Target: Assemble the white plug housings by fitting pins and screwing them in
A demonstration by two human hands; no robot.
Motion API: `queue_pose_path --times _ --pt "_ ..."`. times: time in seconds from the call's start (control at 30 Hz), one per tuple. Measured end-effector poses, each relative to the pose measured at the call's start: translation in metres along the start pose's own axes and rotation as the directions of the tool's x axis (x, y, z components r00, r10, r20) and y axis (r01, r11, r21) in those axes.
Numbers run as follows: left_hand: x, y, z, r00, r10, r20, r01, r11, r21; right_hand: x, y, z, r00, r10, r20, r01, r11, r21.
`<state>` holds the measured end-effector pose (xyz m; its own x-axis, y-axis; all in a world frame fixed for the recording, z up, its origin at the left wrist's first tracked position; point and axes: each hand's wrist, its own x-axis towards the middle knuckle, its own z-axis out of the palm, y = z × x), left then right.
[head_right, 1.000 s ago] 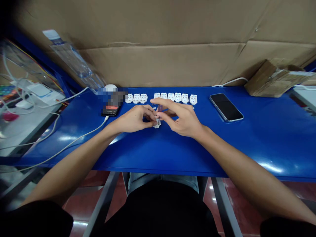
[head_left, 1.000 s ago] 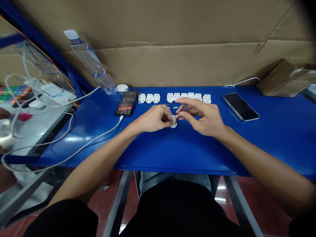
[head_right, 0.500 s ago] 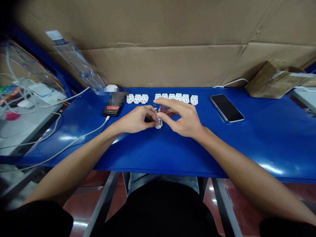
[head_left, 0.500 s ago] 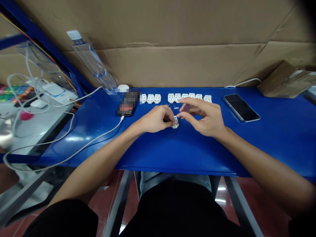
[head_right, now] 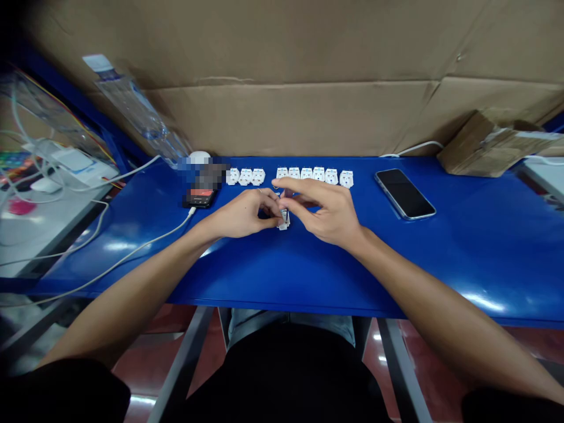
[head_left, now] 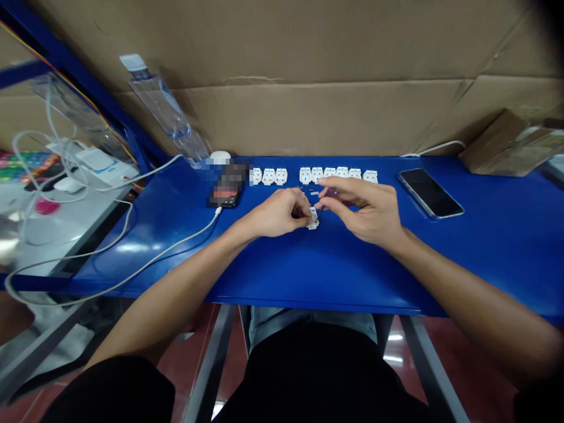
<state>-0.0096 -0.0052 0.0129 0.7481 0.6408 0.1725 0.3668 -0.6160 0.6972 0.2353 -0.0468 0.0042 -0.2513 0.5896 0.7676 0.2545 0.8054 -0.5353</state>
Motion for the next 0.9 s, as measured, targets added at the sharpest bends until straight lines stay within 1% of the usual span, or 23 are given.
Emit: queue_pose_path --times 0.03,0.07,0.1,0.17,0.2,0.23,0.3,0.37,0.4,0.43,0.47,0.53,0.6,0.67,0.73,0.77,0.8,0.83,0.9 --pt "0.0000 -0.0009 0.0003 1.000 0.002 0.001 -0.002 1.000 -0.009 0.0001 -0.0001 0.0003 0.999 -0.035 -0.032 0.035 0.999 -0.025" --pt "-0.0001 -0.0019 0.0007 1.000 0.001 0.005 -0.001 1.000 -0.016 0.0001 -0.0001 0.0004 0.998 -0.054 -0.036 0.053 0.998 -0.040" --pt "-0.0002 -0.0029 0.0011 1.000 -0.005 0.005 0.006 1.000 -0.023 -0.0001 0.0000 0.0004 0.999 -0.051 -0.009 0.051 0.998 -0.042" --pt "-0.0004 -0.0046 0.0018 1.000 -0.021 -0.001 0.021 0.999 -0.032 -0.0010 -0.0001 0.0003 0.996 0.006 0.084 -0.005 1.000 -0.016" --pt "-0.0005 -0.0051 0.0020 1.000 -0.023 -0.004 0.023 0.999 -0.032 -0.0016 -0.0002 0.0005 0.992 0.039 0.116 -0.039 0.999 -0.002" --pt "-0.0004 -0.0053 0.0021 1.000 -0.021 -0.006 0.021 0.999 -0.032 -0.0022 -0.0003 0.0011 0.991 0.055 0.119 -0.056 0.998 0.005" --pt "-0.0002 -0.0049 0.0019 1.000 -0.006 -0.007 0.006 0.999 -0.032 -0.0032 -0.0004 0.0032 0.999 0.021 0.031 -0.021 1.000 -0.006" --pt "0.0000 -0.0039 0.0017 1.000 0.008 -0.005 -0.008 0.999 -0.039 -0.0037 -0.0001 0.0055 0.996 -0.068 -0.062 0.064 0.996 -0.054" --pt "0.0001 -0.0034 0.0018 1.000 0.009 -0.006 -0.009 0.999 -0.044 -0.0038 0.0003 0.0064 0.991 -0.107 -0.080 0.101 0.992 -0.080" --pt "0.0000 -0.0030 0.0019 1.000 0.006 -0.008 -0.006 0.999 -0.047 -0.0038 0.0006 0.0068 0.990 -0.124 -0.068 0.117 0.988 -0.096" --pt "-0.0001 -0.0028 0.0022 1.000 -0.001 -0.010 0.001 0.999 -0.049 -0.0038 0.0010 0.0070 0.993 -0.116 -0.033 0.112 0.989 -0.096" --pt "-0.0002 -0.0025 0.0027 1.000 -0.023 -0.015 0.022 0.998 -0.056 -0.0042 0.0015 0.0066 0.998 -0.047 0.049 0.050 0.997 -0.062" --pt "-0.0002 -0.0023 0.0028 0.999 -0.035 -0.018 0.034 0.998 -0.056 -0.0049 0.0018 0.0064 0.997 0.023 0.069 -0.022 1.000 -0.017" --pt "0.0002 -0.0019 0.0024 1.000 -0.024 -0.018 0.023 0.999 -0.047 -0.0056 0.0022 0.0071 0.999 0.045 -0.013 -0.045 0.999 -0.019" --pt "0.0006 -0.0015 0.0019 1.000 -0.010 -0.022 0.010 0.999 -0.041 -0.0055 0.0027 0.0082 0.994 0.031 -0.110 -0.037 0.997 -0.061" --pt "0.0008 -0.0013 0.0018 1.000 -0.008 -0.024 0.007 0.999 -0.042 -0.0050 0.0030 0.0084 0.991 0.019 -0.133 -0.030 0.996 -0.079" --pt "0.0008 -0.0012 0.0018 1.000 -0.009 -0.027 0.008 0.999 -0.043 -0.0041 0.0030 0.0082 0.991 0.011 -0.132 -0.022 0.996 -0.087" --pt "0.0007 -0.0013 0.0020 1.000 -0.010 -0.029 0.009 0.999 -0.041 -0.0029 0.0028 0.0077 0.994 0.007 -0.108 -0.016 0.996 -0.083" --pt "0.0004 -0.0019 0.0027 0.999 -0.018 -0.026 0.017 0.999 -0.040 -0.0004 0.0016 0.0056 1.000 0.008 -0.005 -0.008 0.998 -0.064"
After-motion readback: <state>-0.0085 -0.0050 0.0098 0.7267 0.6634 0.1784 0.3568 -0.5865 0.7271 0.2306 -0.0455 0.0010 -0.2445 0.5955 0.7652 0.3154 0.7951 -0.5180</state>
